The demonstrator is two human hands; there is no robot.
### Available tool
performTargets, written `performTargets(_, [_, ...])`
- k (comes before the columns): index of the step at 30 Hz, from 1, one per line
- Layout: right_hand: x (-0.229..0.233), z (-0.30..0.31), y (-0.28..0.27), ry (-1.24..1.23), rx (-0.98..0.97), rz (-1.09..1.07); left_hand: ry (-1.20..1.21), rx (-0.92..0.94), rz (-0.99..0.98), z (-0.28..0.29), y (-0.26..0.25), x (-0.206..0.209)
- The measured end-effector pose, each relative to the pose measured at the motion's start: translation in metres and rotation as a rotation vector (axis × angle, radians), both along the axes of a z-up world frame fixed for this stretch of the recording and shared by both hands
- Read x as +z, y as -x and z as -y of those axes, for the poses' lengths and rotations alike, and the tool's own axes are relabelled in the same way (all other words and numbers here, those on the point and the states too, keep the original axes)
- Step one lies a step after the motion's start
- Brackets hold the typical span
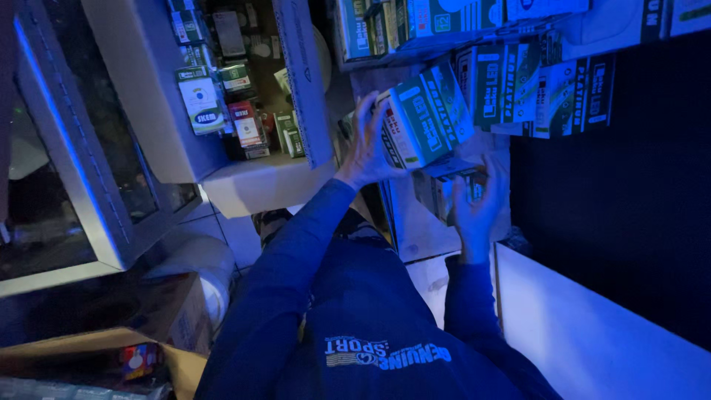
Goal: The person removes light bulb boxes from a cardboard shipping carton and stacks them neatly onto storage shelves by hand.
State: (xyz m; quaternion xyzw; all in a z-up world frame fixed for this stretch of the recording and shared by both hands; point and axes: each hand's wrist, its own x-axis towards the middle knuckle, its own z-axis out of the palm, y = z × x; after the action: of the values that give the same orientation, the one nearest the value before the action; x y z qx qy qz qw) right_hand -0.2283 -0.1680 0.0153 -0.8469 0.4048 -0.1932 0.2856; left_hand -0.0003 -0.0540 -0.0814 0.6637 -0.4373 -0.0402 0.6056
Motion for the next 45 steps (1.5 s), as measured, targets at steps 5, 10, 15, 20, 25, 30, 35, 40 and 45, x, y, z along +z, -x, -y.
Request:
performTargets(5, [0.012, -0.035, -0.062, -0.158, 0.205, 0.054, 0.008, -0.068, 0.026, 0.007, -0.007, -0.011])
performTargets(10, [0.016, -0.051, -0.082, 0.107, 0.261, -0.021, -0.058, -0.090, 0.067, 0.005, -0.013, 0.001])
performTargets(15, [0.017, -0.054, -0.085, 0.104, 0.270, 0.006, 0.005, -0.087, 0.016, 0.005, -0.014, 0.003])
performTargets(20, [0.018, -0.054, -0.085, 0.043, 0.280, 0.041, 0.004, -0.169, -0.050, 0.016, -0.026, -0.013])
performTargets(25, [-0.006, -0.027, -0.061, 0.011, 0.035, 0.067, -0.245, -0.198, -0.073, 0.014, -0.031, -0.032])
performTargets(30, [-0.034, 0.001, -0.052, -0.348, 0.008, 0.282, -0.507, -0.183, -0.278, 0.029, -0.005, -0.061])
performTargets(35, [-0.033, -0.006, -0.059, -0.381, 0.089, 0.338, -0.308, -0.113, -0.221, 0.041, 0.012, -0.075])
performTargets(40, [-0.011, -0.007, -0.034, -0.084, 0.061, 0.174, -0.326, -0.101, -0.239, 0.047, 0.020, -0.090])
performTargets(45, [0.004, -0.029, -0.002, 0.110, -0.082, -0.003, -0.322, -0.137, -0.208, 0.052, 0.019, -0.098])
